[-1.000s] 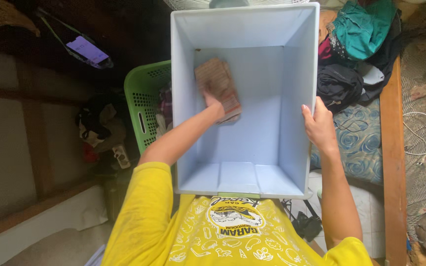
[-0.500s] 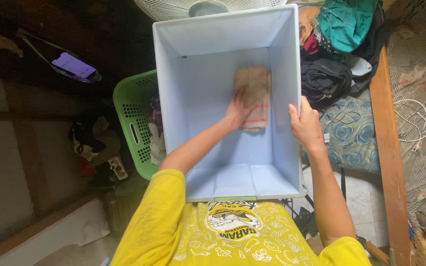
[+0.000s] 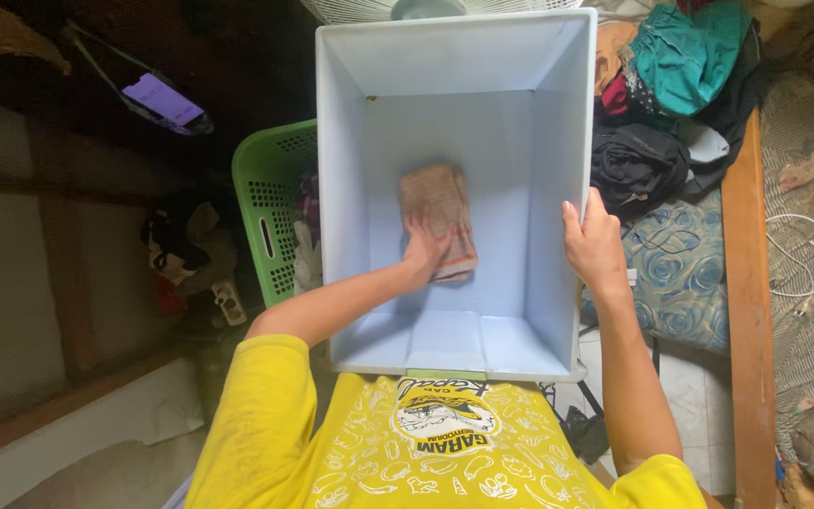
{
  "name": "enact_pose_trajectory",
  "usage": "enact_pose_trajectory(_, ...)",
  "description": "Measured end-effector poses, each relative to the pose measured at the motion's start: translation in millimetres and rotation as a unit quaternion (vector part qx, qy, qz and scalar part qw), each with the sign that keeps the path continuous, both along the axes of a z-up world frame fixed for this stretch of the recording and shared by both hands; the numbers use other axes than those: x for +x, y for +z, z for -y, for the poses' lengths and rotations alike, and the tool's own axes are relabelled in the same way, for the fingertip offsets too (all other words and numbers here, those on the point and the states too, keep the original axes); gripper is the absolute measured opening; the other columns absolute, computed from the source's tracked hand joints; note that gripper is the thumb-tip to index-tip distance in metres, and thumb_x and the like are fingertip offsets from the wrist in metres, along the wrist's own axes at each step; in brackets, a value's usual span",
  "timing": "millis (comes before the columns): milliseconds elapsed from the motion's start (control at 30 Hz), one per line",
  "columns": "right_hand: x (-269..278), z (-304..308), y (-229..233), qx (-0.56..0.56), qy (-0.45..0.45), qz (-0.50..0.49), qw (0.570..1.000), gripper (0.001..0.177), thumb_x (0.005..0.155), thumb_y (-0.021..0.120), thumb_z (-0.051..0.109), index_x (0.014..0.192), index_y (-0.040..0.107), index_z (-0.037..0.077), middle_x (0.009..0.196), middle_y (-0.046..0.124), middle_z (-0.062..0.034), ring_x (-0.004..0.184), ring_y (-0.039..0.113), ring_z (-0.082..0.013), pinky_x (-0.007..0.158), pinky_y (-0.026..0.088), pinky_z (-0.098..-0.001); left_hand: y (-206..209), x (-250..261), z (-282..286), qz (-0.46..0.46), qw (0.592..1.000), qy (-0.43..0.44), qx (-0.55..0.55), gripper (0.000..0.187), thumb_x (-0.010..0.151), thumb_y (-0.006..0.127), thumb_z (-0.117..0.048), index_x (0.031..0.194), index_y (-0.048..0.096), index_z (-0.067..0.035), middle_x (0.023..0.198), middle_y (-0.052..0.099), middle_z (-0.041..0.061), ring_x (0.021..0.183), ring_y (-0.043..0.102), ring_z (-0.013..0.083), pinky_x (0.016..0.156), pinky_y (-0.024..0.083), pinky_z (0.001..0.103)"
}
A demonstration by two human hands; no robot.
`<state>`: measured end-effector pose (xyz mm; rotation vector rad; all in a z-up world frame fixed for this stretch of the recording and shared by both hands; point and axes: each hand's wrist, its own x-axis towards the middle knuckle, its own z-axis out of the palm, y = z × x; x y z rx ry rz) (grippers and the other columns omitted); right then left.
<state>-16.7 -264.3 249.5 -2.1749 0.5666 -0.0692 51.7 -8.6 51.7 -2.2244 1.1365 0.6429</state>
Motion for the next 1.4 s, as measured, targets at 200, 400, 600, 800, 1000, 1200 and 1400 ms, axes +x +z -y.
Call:
enact_pose_trajectory(200, -2.0, -2.9, 3.9, 0.0, 0.003, -0.016, 1.0, 0.026, 0.106, 0.054, 0.02, 0.121, 0.057, 0.0, 0.096, 0.071, -0.0288, 0.093, 0.07, -0.047, 0.078, 0.055, -0.0497, -33.3, 17.3, 5.7, -0.008, 0.993, -0.045, -0.106, 0.059, 0.091, 0.069, -0.024, 0.143, 0.048, -0.005, 0.107, 0.074, 0.02, 0.107, 0.067, 0.0436, 0.081, 0.053, 0.059)
enact_pose_trajectory(400, 3.1, -2.4, 8.0, -0.036, 0.006, -0.051, 0.998, 0.03, 0.106, 0.054, 0.026, 0.124, 0.058, 0.002, 0.094, 0.07, -0.0288, 0.092, 0.068, -0.0497, 0.08, 0.052, -0.0532, -15.8, 15.2, -6.6, -0.213, 0.953, 0.062, -0.206, 0.022, 0.083, 0.071, -0.021, 0.104, 0.074, -0.014, 0.098, 0.077, 0.01, 0.091, 0.075, 0.0314, 0.072, 0.057, 0.046)
enact_pose_trajectory(600, -2.4, -22.0, 38.3, -0.139, -0.013, -0.061, 0.988, 0.067, 0.098, 0.062, 0.027, 0.155, 0.038, 0.001, 0.14, 0.056, -0.0337, 0.118, 0.058, -0.0517, 0.099, 0.045, -0.0562, 157.1, 34.5, -43.3, -0.345, 0.85, 0.221, -0.332, 0.029, 0.088, 0.07, -0.02, 0.116, 0.067, -0.013, 0.097, 0.075, 0.013, 0.089, 0.072, 0.0327, 0.075, 0.054, 0.043)
enact_pose_trajectory(800, -0.5, -64.8, 67.4, -0.243, 0.087, 0.019, 0.966, 0.086, 0.104, 0.068, 0.032, 0.166, 0.022, -0.006, 0.169, 0.01, -0.0374, 0.156, 0.022, -0.0495, 0.122, 0.019, -0.0673, 248.4, 31.0, -118.0, -0.219, 0.693, 0.271, -0.631, 0.034, 0.093, 0.069, -0.017, 0.123, 0.061, -0.004, 0.107, 0.073, 0.013, 0.096, 0.074, 0.0272, 0.085, 0.06, 0.041)
enact_pose_trajectory(1000, 9.2, -139.8, 70.1, -0.213, 0.25, 0.027, 0.944, 0.085, 0.096, 0.067, 0.038, 0.161, 0.027, 0.0, 0.166, 0.018, -0.035, 0.151, 0.029, -0.0474, 0.121, 0.02, -0.0648, 259.7, 5.4, -207.4, 0.041, 0.66, 0.224, -0.716, 0.034, 0.092, 0.077, -0.016, 0.119, 0.062, -0.001, 0.113, 0.069, 0.014, 0.108, 0.069, 0.0299, 0.098, 0.055, 0.045)
enact_pose_trajectory(1200, -0.6, -205.3, 66.0, -0.164, 0.384, 0.011, 0.909, 0.082, 0.096, 0.061, 0.045, 0.159, 0.027, 0.004, 0.163, 0.02, -0.0329, 0.147, 0.033, -0.0449, 0.12, 0.019, -0.0633, 238.4, -45.0, -272.4, 0.117, 0.582, 0.328, -0.735, 0.035, 0.085, 0.078, -0.011, 0.116, 0.065, 0.002, 0.111, 0.069, 0.015, 0.105, 0.067, 0.0327, 0.091, 0.055, 0.042)
enact_pose_trajectory(1400, -14.2, -243.7, 61.4, -0.155, 0.415, -0.013, 0.897, 0.082, 0.097, 0.058, 0.048, 0.16, 0.027, 0.005, 0.163, 0.02, -0.0319, 0.145, 0.034, -0.0442, 0.119, 0.02, -0.0603, 158.0, -81.5, -306.1, 0.2, 0.62, 0.405, -0.641, 0.025, 0.082, 0.085, -0.014, 0.099, 0.07, -0.003, 0.097, 0.07, 0.012, 0.096, 0.064, 0.0314, 0.08, 0.052, 0.042)
